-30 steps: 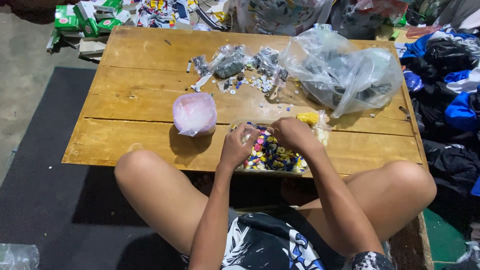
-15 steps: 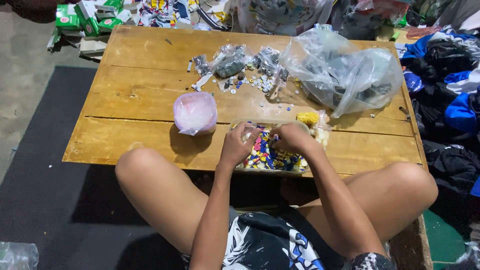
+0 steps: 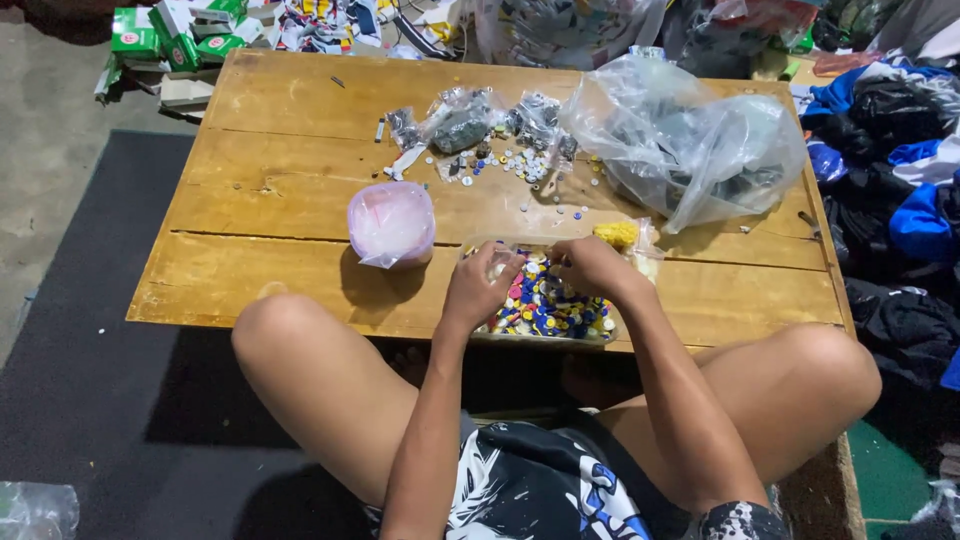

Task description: Sorting small colorful buttons from a tray into a bowl on a low wooden table.

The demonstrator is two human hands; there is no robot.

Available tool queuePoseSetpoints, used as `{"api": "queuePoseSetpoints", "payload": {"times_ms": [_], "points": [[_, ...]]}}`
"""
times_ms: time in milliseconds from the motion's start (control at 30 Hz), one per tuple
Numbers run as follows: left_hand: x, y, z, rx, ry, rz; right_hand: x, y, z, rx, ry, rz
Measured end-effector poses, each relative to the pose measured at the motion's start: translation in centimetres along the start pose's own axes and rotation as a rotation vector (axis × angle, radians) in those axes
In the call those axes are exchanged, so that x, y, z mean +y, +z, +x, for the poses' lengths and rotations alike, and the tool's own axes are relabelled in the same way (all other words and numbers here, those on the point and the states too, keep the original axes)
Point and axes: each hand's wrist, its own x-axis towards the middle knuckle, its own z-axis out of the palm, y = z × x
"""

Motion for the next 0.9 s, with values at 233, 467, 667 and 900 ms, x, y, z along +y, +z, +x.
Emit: {"api": "queuePoseSetpoints", "payload": {"times_ms": [233,467,667,900], "points": [[-0.7,0.3,0.3,0.03,-0.011,-0.006,-0.8,-0.7,-0.5,-0.016,-0.027,0.003],[-1.1,0.8,1.2,0.042,0.032,0.007,0.4,-1.2,1.5,-0.006,0.003,0.071],[-1.0,0.5,0.9,0.03,0.028,0.018,0.8,-1.1,1.1,-0.027,-0.026,0.154],[-1.6,0.7,1.0,0.047,0.075,0.038,-1.3,-2.9,-1.2,-0.016,-0.093,0.181]]}}
